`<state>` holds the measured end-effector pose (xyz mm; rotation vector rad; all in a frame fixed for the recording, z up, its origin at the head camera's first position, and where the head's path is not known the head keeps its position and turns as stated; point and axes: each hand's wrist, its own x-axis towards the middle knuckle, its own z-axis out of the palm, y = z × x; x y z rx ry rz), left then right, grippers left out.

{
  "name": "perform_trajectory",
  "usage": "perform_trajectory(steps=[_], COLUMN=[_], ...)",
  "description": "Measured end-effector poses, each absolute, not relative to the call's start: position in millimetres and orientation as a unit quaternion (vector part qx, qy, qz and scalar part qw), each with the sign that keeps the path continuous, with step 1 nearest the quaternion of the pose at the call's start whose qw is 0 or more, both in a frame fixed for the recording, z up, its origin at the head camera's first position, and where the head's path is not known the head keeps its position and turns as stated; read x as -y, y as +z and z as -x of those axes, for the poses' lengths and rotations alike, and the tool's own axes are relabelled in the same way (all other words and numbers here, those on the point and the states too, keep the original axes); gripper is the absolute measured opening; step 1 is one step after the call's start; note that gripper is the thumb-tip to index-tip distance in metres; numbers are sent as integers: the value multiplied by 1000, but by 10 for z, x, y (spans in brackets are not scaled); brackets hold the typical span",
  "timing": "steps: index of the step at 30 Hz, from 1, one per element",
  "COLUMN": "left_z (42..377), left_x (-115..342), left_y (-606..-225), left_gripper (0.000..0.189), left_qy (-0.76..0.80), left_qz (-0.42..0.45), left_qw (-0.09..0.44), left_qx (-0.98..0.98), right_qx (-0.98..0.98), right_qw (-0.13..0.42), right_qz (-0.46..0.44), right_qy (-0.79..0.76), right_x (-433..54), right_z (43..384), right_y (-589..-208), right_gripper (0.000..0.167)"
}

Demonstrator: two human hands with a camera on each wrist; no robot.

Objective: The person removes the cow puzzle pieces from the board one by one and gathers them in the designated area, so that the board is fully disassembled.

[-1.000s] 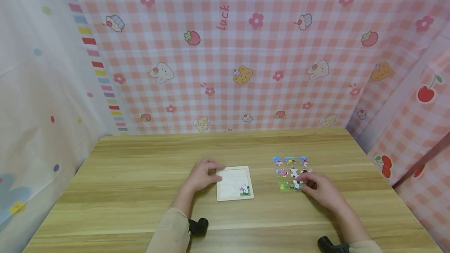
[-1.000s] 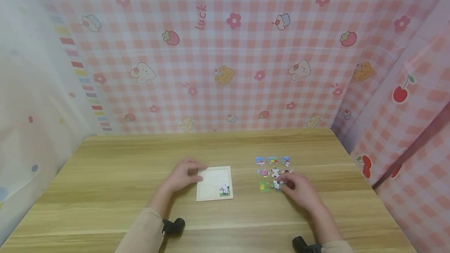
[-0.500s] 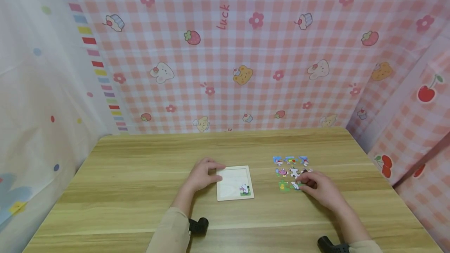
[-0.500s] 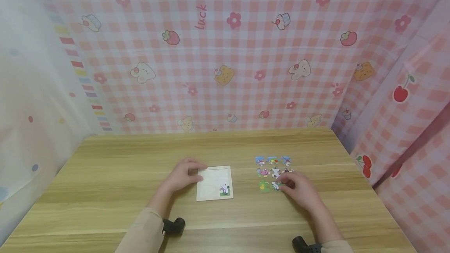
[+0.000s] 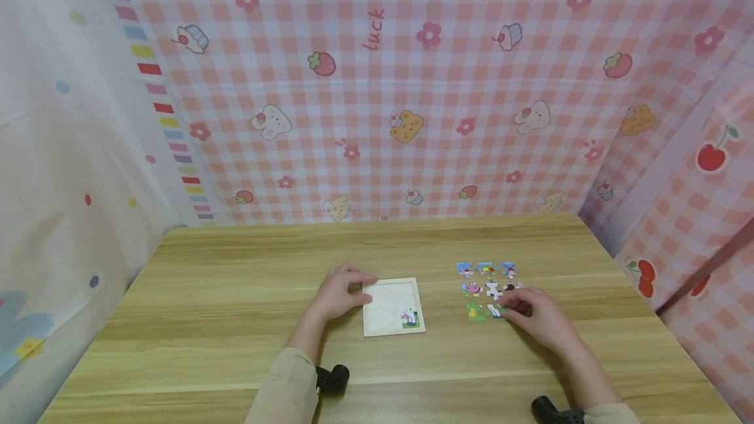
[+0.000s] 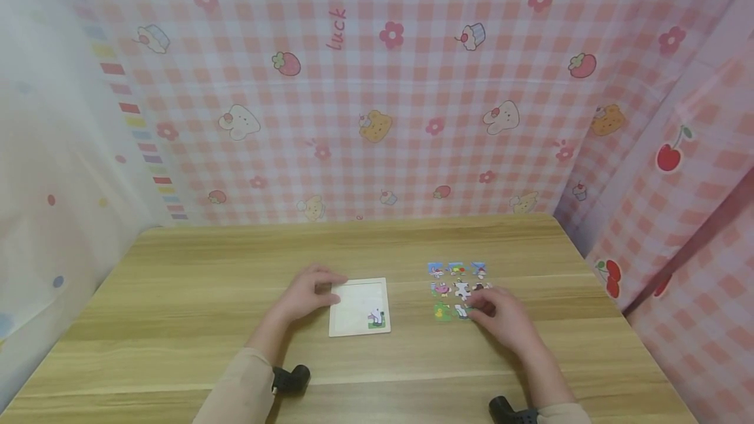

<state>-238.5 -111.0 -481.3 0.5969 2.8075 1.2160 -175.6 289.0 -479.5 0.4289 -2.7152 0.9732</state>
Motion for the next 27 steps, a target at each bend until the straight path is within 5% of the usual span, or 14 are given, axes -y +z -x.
perform_trajectory(steps=[11,27], left_z=[2395,2409], left_x=[1110,1121], left_y=[-4821,-4836], left_gripper=[32,33], left_qy=[391,389], left_qz=[-187,-187], left_qw=[17,22], left_qx=[-901,-902], right_qx=[910,881], right_qw=[133,42], right_qz=[-189,-301], right_qy=[343,362], right_x=[-2651,-1882], right_z=[1771,1888], right_y=[-4713,-4794], right_gripper=[19,29])
